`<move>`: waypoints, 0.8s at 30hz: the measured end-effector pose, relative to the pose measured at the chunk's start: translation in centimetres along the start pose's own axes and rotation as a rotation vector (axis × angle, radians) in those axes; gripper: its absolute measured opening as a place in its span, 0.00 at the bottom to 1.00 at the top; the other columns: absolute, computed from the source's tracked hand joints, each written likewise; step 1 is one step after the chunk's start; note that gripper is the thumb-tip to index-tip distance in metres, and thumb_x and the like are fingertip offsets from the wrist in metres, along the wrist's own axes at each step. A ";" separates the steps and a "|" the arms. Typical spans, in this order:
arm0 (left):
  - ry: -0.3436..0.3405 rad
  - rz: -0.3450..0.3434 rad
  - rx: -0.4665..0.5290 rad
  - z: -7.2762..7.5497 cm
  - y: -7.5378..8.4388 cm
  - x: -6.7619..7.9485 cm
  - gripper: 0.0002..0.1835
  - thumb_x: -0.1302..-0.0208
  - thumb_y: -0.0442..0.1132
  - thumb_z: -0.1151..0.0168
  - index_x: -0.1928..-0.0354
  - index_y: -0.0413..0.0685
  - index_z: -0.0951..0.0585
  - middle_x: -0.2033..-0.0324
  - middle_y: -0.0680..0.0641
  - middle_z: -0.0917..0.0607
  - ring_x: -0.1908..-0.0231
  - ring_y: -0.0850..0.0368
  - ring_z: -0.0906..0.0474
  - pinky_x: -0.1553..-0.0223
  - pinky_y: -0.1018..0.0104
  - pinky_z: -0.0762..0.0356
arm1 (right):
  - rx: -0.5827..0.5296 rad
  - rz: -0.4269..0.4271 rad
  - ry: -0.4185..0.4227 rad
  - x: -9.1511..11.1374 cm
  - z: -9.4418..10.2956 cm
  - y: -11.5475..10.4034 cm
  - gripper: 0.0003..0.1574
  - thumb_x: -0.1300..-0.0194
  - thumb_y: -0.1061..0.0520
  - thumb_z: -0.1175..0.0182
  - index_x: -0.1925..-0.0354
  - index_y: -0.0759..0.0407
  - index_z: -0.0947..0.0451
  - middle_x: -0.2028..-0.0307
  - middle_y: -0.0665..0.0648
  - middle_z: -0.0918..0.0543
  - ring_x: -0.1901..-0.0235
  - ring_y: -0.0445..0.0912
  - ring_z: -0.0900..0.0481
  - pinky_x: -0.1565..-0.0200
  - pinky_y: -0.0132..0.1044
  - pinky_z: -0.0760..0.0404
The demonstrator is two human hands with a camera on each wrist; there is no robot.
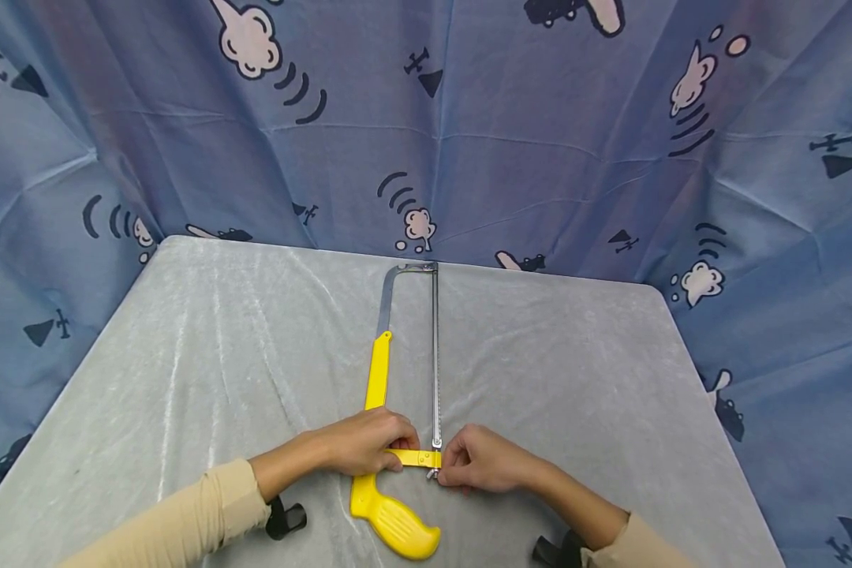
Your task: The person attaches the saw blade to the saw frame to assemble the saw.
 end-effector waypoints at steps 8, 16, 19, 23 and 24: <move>-0.001 -0.004 -0.015 -0.1 -0.1 -0.1 0.10 0.44 0.32 0.27 0.65 0.54 0.16 0.74 0.63 0.23 0.72 0.71 0.29 0.66 0.77 0.29 | -0.017 -0.004 -0.015 0.0 -0.2 -0.3 0.12 0.40 0.63 0.32 0.80 0.64 0.18 0.88 0.46 0.26 0.87 0.34 0.33 0.82 0.26 0.37; 0.001 -0.020 -0.016 -0.2 -0.1 -0.2 0.10 0.45 0.31 0.27 0.66 0.54 0.17 0.75 0.63 0.24 0.73 0.71 0.29 0.68 0.77 0.29 | -0.021 -0.025 0.011 -0.1 -0.3 -0.2 0.21 0.43 0.50 0.28 0.84 0.61 0.19 0.90 0.48 0.26 0.89 0.34 0.36 0.84 0.27 0.40; -0.004 -0.020 -0.011 -0.2 -0.1 -0.2 0.10 0.45 0.31 0.27 0.66 0.54 0.17 0.75 0.63 0.24 0.74 0.71 0.29 0.68 0.77 0.29 | -0.022 -0.038 0.028 -0.2 -0.3 0.0 0.26 0.40 0.47 0.30 0.84 0.64 0.19 0.89 0.55 0.23 0.90 0.34 0.35 0.84 0.27 0.41; -0.005 -0.019 -0.008 -0.1 0.0 -0.2 0.10 0.44 0.31 0.27 0.66 0.54 0.17 0.74 0.63 0.23 0.73 0.71 0.29 0.68 0.77 0.29 | -0.040 -0.030 0.014 -0.2 -0.4 0.1 0.25 0.37 0.50 0.33 0.83 0.67 0.19 0.86 0.63 0.21 0.90 0.35 0.35 0.85 0.27 0.44; -0.005 -0.018 -0.007 -0.1 0.0 -0.2 0.10 0.44 0.31 0.27 0.66 0.54 0.17 0.74 0.63 0.23 0.73 0.71 0.29 0.67 0.77 0.29 | -0.047 -0.024 0.004 -0.2 -0.4 0.1 0.24 0.36 0.51 0.34 0.82 0.67 0.19 0.86 0.63 0.21 0.89 0.35 0.36 0.85 0.27 0.45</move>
Point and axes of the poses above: each hand's wrist, its own x-axis away from the middle knuckle, its own z-axis out of the back of the hand, y = z × x, the point moved 8 cm from there along -x, towards the middle knuckle
